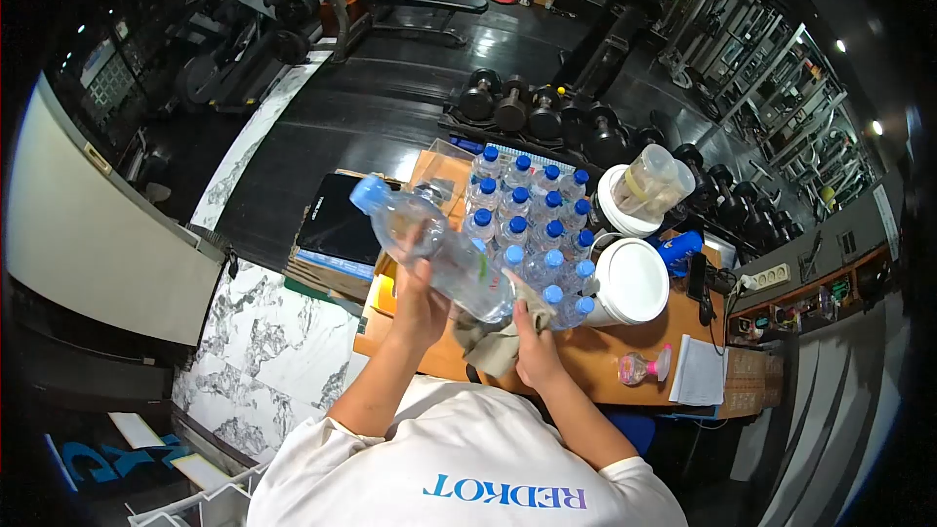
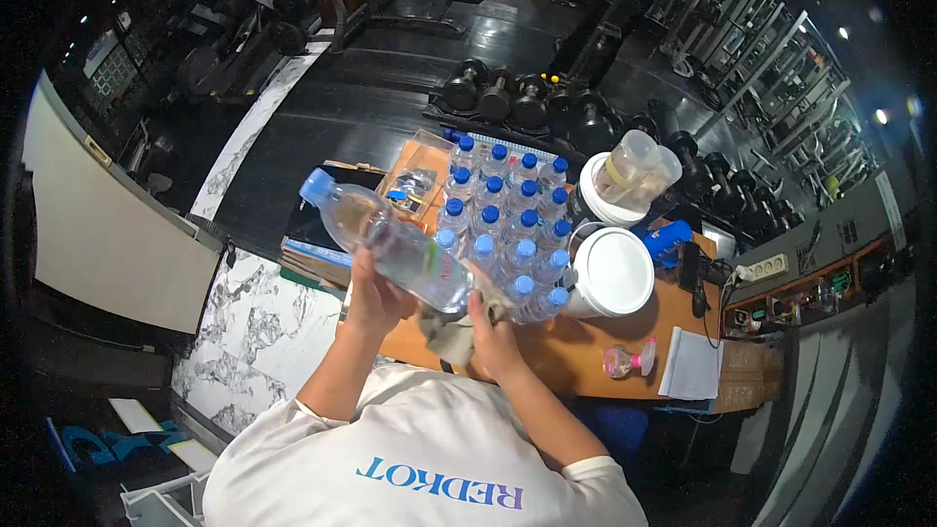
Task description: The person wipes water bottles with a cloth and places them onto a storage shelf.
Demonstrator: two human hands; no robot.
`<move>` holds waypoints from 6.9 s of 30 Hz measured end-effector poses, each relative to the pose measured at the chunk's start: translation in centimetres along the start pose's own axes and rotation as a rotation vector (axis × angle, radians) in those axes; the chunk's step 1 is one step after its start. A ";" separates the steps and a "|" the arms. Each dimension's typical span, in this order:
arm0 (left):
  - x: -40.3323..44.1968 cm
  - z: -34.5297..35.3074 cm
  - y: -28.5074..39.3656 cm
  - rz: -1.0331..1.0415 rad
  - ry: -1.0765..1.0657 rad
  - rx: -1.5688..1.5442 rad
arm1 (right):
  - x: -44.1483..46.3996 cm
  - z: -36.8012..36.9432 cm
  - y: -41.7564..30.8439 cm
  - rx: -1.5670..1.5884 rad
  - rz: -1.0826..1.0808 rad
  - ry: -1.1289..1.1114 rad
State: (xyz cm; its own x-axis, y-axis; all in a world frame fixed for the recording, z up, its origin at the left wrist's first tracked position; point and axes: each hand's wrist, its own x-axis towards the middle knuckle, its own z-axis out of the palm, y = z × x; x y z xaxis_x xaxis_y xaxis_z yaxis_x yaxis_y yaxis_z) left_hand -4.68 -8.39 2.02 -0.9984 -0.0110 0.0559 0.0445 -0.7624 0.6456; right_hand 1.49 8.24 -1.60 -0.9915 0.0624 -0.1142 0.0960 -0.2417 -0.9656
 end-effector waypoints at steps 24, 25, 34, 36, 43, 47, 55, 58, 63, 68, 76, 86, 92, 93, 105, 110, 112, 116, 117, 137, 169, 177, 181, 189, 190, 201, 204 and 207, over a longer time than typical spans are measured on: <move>-1.7 3.9 -3.9 -0.258 0.086 -0.191 | -2.7 -0.9 -8.7 -1.135 -1.105 -0.533; -2.0 4.1 -3.9 -0.177 0.066 -0.045 | -3.1 -2.3 -7.9 -1.043 -1.022 -0.581; -2.4 6.6 -5.3 0.014 -0.060 -0.124 | -2.6 -8.4 -2.9 0.399 0.091 0.224; -2.7 7.4 -6.6 0.205 -0.142 -0.129 | -3.0 -6.9 -4.8 0.555 0.249 0.082; -3.1 7.1 -4.5 0.060 -0.473 0.396 | -1.4 -5.6 -6.9 0.561 0.347 -0.194; -2.8 5.9 -5.4 -0.027 -0.610 0.250 | -1.3 -4.8 -5.7 -0.044 -0.051 -0.147; -1.4 5.9 -3.2 -0.049 -0.249 -0.043 | -1.5 -3.9 -7.3 -0.431 -0.586 0.033; -1.0 6.0 -1.2 -0.022 -0.138 -0.149 | -2.0 -3.5 -6.9 -0.482 -0.557 0.045; -0.5 4.2 -0.5 0.034 0.059 -0.093 | -0.7 -0.8 -7.0 -0.352 -0.804 -0.051; 0.3 2.0 1.1 0.165 0.022 0.225 | 1.9 4.7 -5.6 -1.042 -1.243 -0.302; 2.8 0.9 4.2 0.581 -0.699 0.632 | 4.9 6.0 -2.7 0.533 0.052 -0.289; 5.8 0.2 0.3 0.130 -1.063 0.491 | -1.4 -0.8 0.9 0.474 0.475 -0.329; 2.4 -1.4 -5.0 -0.087 -0.857 0.430 | -4.6 -5.9 0.8 -0.129 0.033 0.190; 1.3 0.6 -4.2 -0.131 -0.689 0.367 | -4.4 -6.6 0.1 -0.415 -0.110 0.252; -3.8 1.7 -8.5 -0.088 -0.253 0.380 | -2.9 -15.5 -4.6 -1.103 -0.360 0.103; -6.5 3.8 -9.4 -0.056 -0.093 0.376 | -1.6 -15.9 -8.3 -0.818 -0.311 -0.157; -7.9 3.9 -9.2 -0.007 -0.012 0.368 | -0.8 -14.5 -8.4 -0.677 -0.294 -0.373; -10.7 5.0 -6.4 0.148 0.101 0.326 | 0.3 -8.6 -8.1 -0.429 -0.206 -0.793; -11.5 5.0 -5.3 0.187 0.126 0.316 | 0.5 -7.5 -7.0 -0.443 -0.181 -0.937; -19.1 -5.6 12.8 0.598 0.425 0.862 | -4.7 14.1 2.2 -0.333 0.106 -1.267; -55.6 -10.2 50.6 0.121 2.353 1.795 | -23.3 68.8 16.9 0.134 0.031 -2.384; -58.7 -13.1 53.6 -0.671 2.454 1.757 | -25.0 72.5 18.4 0.083 0.102 -2.520; -60.1 -14.6 54.2 -0.816 2.473 1.676 | -25.8 73.2 19.1 0.076 0.072 -2.577; -61.5 -17.2 53.7 -0.993 2.451 1.547 | -25.8 73.5 19.8 -0.010 0.129 -2.642; -61.5 -17.2 53.5 -0.983 2.456 1.538 | -25.9 73.5 20.0 -0.009 0.132 -2.648; -61.6 -16.8 52.1 -0.711 2.474 1.482 | -27.1 73.0 20.4 0.031 0.186 -2.799; -61.3 -15.8 51.7 -0.672 2.476 1.476 | -27.3 72.8 20.2 0.056 0.193 -2.832; -60.7 -14.0 50.9 -0.692 2.501 1.626 | -27.8 72.3 20.1 0.084 0.273 -2.824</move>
State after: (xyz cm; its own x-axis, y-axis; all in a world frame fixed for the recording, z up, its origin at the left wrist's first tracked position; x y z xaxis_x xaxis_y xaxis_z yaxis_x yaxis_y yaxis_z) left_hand 57.71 -55.55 20.85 0.4605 -0.8384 0.2915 -0.8789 -0.4767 0.0171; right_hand 24.65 -68.35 -0.93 0.9152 -0.3456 0.2072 0.1952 -0.0698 -0.9783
